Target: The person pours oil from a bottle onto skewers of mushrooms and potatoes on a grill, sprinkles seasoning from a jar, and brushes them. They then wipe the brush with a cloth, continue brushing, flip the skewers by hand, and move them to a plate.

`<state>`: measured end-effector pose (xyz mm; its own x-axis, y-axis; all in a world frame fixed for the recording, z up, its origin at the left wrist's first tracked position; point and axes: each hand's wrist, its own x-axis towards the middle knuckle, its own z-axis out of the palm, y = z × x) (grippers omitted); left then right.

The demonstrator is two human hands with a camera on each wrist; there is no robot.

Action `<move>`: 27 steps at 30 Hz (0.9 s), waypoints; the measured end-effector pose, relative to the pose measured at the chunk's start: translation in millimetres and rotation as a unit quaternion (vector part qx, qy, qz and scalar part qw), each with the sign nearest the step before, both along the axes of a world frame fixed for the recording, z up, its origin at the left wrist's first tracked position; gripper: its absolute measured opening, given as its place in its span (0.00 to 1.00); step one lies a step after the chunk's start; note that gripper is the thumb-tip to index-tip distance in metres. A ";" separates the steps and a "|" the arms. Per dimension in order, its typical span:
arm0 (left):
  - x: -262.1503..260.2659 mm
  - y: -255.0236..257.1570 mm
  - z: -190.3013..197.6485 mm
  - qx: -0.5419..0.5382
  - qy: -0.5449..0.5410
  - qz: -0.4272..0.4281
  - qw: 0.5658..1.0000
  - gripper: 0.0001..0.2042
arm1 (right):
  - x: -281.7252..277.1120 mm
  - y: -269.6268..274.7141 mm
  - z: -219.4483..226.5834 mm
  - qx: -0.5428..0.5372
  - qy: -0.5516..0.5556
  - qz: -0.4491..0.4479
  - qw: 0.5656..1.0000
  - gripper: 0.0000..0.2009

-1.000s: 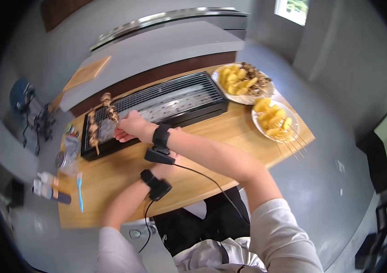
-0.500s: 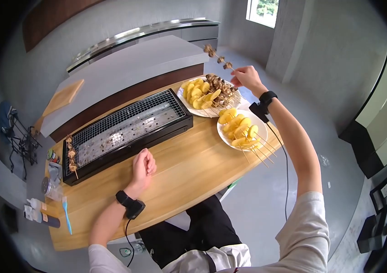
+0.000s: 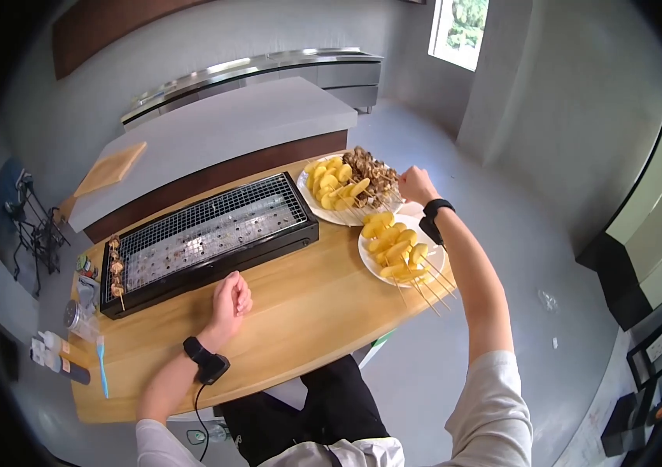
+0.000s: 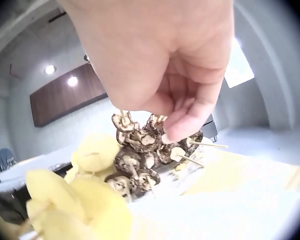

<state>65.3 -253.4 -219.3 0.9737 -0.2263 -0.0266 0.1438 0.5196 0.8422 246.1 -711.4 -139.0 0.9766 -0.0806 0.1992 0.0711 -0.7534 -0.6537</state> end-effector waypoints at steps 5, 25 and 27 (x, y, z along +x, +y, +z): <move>-2.7 0.1 1.0 0.011 0.009 -0.007 1.000 0.16 | 15.4 -9.9 -6.1 -0.310 -0.008 0.024 0.951 0.08; 4.3 0.0 -14.1 0.010 -0.031 -0.016 0.999 0.18 | -51.9 190.6 122.6 -0.064 -0.101 0.214 0.970 0.10; 3.9 1.5 -12.8 0.015 -0.032 -0.021 0.999 0.18 | -101.5 284.5 123.2 0.081 0.060 0.352 0.931 0.12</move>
<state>69.2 -251.9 -232.1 0.9632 -0.2675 0.0271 0.1112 0.4879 0.8658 144.6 -426.9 -15.8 0.8130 0.5683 0.1267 0.4298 -0.4390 -0.7890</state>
